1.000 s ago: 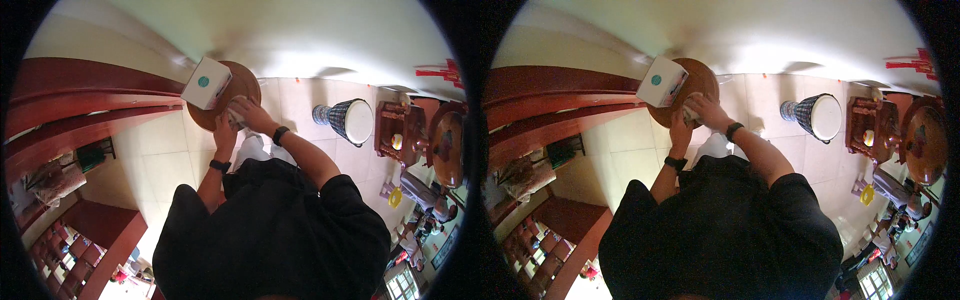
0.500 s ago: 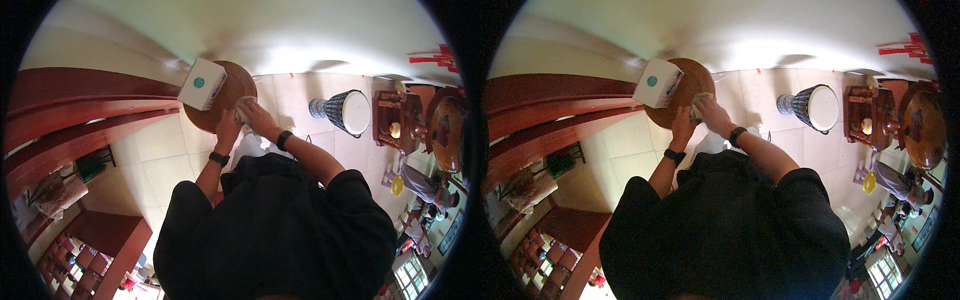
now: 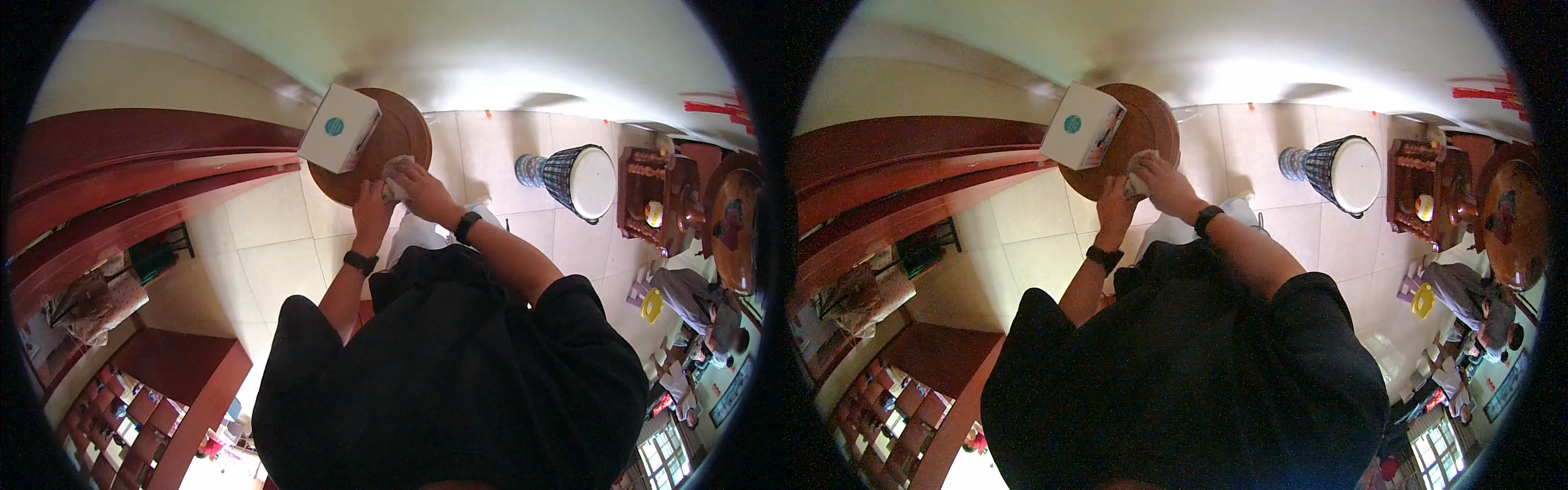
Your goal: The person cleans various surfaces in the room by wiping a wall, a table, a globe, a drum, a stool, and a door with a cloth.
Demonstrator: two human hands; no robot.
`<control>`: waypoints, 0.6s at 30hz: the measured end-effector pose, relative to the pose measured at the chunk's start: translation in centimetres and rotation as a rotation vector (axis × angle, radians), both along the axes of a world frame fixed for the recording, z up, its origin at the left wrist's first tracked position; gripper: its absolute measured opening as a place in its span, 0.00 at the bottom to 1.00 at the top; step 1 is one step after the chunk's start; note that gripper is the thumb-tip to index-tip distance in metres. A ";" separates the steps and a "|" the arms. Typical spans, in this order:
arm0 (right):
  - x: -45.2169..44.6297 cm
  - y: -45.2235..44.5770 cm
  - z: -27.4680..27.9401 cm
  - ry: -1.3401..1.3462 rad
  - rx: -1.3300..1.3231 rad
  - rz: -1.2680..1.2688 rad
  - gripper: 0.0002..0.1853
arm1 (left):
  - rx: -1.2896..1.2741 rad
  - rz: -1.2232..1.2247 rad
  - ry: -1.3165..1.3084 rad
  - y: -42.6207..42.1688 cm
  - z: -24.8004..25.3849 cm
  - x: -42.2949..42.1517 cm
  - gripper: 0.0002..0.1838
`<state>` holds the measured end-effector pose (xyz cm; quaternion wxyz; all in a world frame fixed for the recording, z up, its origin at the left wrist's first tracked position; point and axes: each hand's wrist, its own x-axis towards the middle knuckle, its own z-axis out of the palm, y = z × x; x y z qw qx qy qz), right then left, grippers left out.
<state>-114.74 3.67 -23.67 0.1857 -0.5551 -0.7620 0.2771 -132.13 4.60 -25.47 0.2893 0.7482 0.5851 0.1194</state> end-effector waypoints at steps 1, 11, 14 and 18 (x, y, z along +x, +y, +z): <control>0.7 0.3 0.3 0.005 0.027 -0.029 0.30 | -0.022 0.001 -0.017 0.5 -0.1 0.9 0.27; 8.4 3.7 -0.6 0.186 0.019 -0.217 0.32 | -0.042 -0.021 -0.138 4.2 1.4 10.0 0.29; 11.5 3.3 -2.0 0.146 0.040 -0.146 0.32 | -0.121 -0.023 -0.236 2.3 1.7 11.9 0.31; 14.7 3.8 -4.7 0.114 -0.005 0.098 0.27 | -0.400 -0.031 -0.347 -1.1 1.7 13.3 0.41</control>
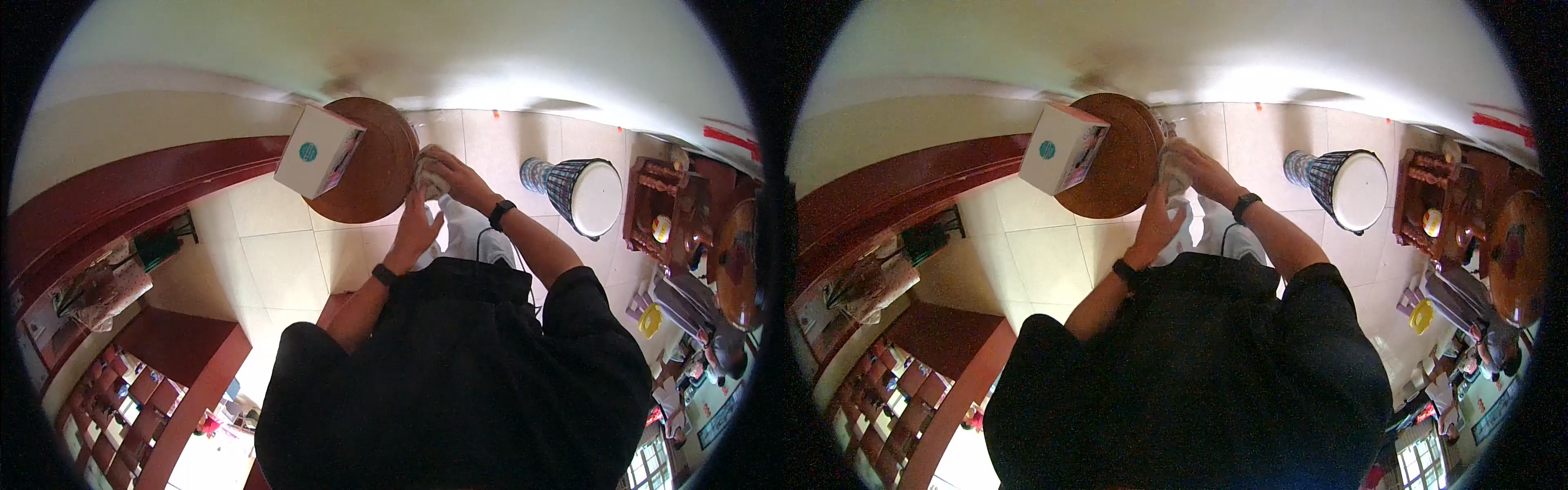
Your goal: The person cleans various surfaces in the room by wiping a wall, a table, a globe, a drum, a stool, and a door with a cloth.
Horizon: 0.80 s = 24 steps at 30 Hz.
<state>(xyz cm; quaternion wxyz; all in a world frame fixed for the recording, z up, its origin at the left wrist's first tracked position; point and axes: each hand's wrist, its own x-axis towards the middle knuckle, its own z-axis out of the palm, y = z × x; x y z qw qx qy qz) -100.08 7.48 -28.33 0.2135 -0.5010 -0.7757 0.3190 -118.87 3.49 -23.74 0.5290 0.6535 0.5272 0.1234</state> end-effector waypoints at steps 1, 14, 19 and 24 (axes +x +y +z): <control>0.4 0.6 -1.5 -0.067 0.008 0.111 0.24 | 0.069 -0.001 0.012 -0.9 -0.9 0.3 0.44; 2.8 9.4 -6.5 -0.037 0.164 0.464 0.22 | 0.135 0.254 0.049 0.0 -4.4 7.4 0.50; 2.6 13.7 -4.6 -0.104 0.209 0.438 0.23 | 0.258 0.284 0.176 3.6 -6.0 9.6 0.48; 1.8 12.7 -4.6 0.045 0.170 0.339 0.21 | 0.121 0.370 0.102 3.8 -5.7 9.6 0.46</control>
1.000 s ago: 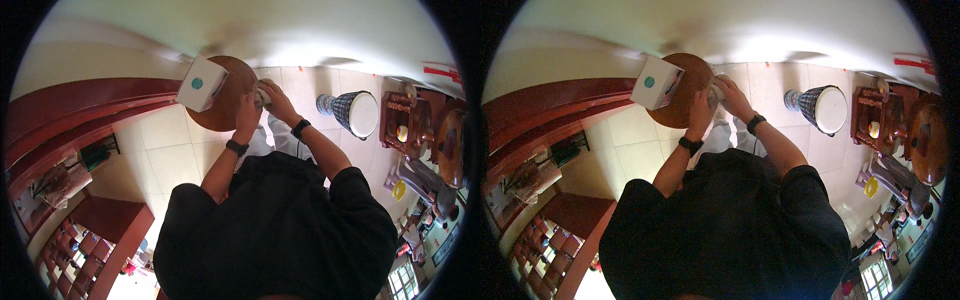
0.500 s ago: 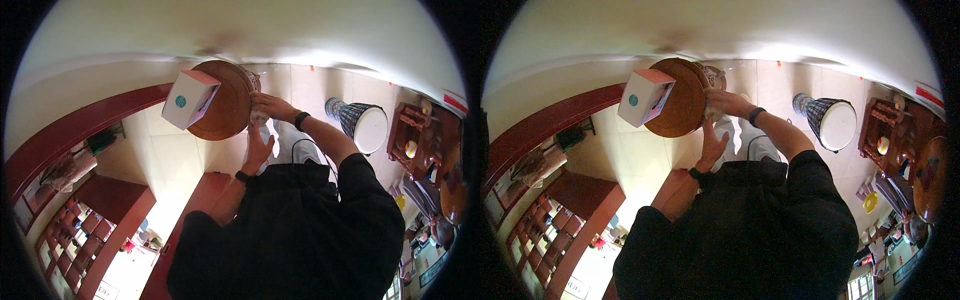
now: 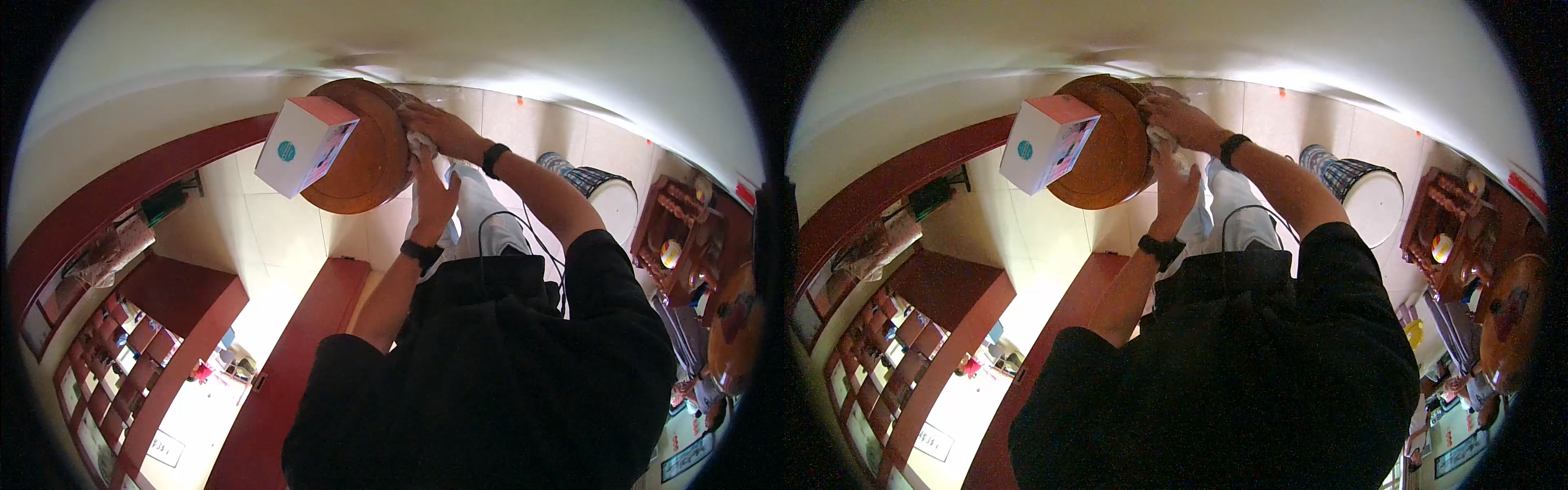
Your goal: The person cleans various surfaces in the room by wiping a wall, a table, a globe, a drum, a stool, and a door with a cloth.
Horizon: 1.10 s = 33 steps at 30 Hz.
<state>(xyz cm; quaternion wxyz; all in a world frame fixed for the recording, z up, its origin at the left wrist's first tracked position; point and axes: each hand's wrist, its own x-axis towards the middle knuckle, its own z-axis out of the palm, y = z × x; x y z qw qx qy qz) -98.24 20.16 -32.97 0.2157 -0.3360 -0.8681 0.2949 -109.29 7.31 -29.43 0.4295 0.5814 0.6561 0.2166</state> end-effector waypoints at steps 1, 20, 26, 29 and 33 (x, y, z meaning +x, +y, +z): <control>0.0 -0.6 -0.1 -0.027 -0.028 -0.008 0.22 | -0.007 -0.027 -0.003 -0.3 -0.3 -0.5 0.45; -6.2 -15.8 0.3 -0.081 -0.197 -0.247 0.29 | -0.076 -0.254 0.009 -9.2 1.3 -12.6 0.34; -12.8 -20.3 1.2 -0.091 -0.165 -0.531 0.30 | 0.000 -0.383 -0.029 -10.7 0.7 -19.4 0.33; -16.2 -22.1 0.6 -0.079 -0.064 -0.615 0.28 | 0.073 -0.432 -0.048 -10.9 0.6 -22.9 0.32; -21.2 -24.6 1.1 -0.091 -0.090 -0.721 0.28 | 0.130 -0.500 0.006 -11.7 0.1 -27.2 0.29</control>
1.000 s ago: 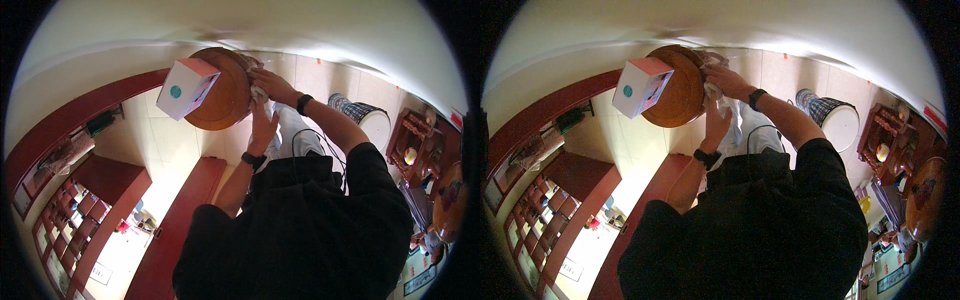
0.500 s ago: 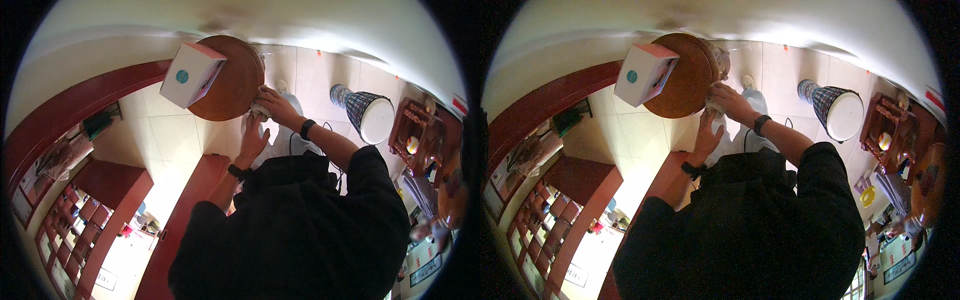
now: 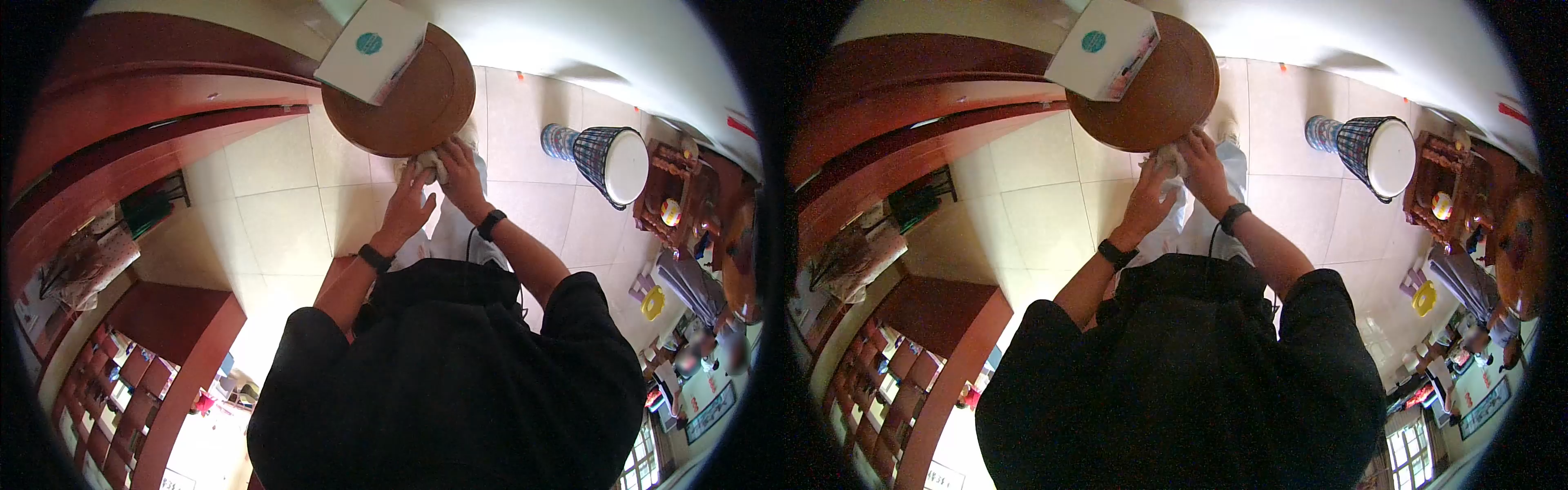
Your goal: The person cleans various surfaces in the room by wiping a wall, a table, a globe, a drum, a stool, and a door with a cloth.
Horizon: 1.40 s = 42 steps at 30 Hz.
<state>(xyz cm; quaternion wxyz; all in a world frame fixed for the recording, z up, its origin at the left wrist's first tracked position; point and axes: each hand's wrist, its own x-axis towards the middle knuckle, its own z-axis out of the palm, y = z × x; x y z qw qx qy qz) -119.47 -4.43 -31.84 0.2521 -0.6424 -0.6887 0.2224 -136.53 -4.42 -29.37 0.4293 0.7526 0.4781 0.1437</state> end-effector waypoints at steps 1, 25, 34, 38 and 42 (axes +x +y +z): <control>-1.2 -0.1 0.2 -0.004 -0.012 -0.021 0.28 | -0.031 0.023 -0.016 -0.1 0.0 -0.9 0.30; -7.5 5.0 8.0 -0.049 0.134 0.157 0.34 | 0.248 0.224 -0.162 4.3 6.6 -6.9 0.26; 2.4 6.0 9.4 -0.072 -0.090 0.044 0.26 | 0.090 -0.004 -0.095 10.0 15.4 -0.9 0.21; 7.1 6.2 11.1 -0.123 -0.137 0.067 0.27 | 0.240 0.135 -0.508 13.1 30.8 -0.4 0.20; 12.1 6.6 9.6 -0.072 -0.026 0.030 0.28 | 0.612 0.125 -0.728 13.0 40.4 -0.9 0.19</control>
